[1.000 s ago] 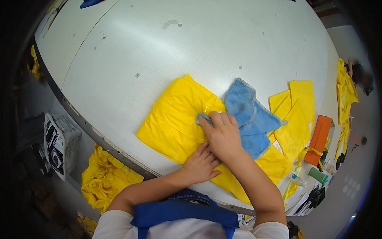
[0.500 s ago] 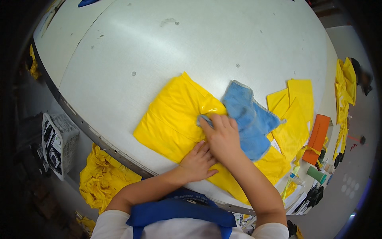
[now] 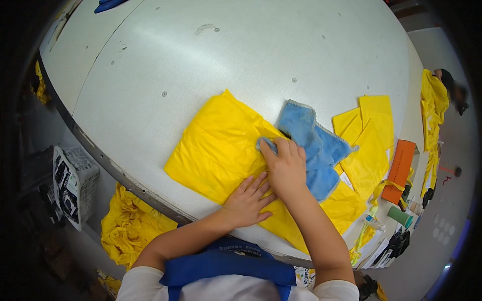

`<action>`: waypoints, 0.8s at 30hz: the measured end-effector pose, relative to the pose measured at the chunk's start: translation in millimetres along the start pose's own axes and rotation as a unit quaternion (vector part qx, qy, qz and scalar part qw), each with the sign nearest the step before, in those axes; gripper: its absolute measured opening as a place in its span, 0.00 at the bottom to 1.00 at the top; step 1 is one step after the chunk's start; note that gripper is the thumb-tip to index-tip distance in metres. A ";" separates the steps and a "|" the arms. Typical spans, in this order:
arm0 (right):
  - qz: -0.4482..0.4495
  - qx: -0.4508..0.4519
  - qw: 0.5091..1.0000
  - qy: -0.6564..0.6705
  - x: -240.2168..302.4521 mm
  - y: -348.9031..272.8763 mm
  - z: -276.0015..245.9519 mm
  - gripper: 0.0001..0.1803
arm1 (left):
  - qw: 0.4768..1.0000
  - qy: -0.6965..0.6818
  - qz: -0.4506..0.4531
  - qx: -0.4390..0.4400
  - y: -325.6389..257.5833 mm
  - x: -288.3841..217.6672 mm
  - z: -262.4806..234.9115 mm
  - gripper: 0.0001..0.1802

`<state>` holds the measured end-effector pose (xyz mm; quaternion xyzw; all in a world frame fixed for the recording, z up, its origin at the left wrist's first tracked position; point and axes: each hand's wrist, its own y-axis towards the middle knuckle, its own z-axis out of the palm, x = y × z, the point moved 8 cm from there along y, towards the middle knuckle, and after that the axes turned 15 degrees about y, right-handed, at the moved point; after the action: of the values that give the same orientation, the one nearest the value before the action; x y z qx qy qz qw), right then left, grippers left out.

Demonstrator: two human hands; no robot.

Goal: The person folds a yellow garment on a white table, smooths it, sprays it with a liquid, wipes it with a blue cloth, and then folds it again. The folded garment is placed on a stack of similar yellow garments.

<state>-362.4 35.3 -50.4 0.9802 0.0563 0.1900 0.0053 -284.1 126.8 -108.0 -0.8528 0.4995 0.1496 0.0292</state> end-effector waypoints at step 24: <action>-0.047 0.030 0.996 0.071 13.2 5.0 9.2 0.21 | 0.999 0.026 0.004 -0.027 9.6 1.1 2.6 0.30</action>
<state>-346.3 31.9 -53.8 0.9602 0.1083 0.2567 -0.0191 -292.5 121.6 -109.8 -0.8548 0.4995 0.1407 -0.0073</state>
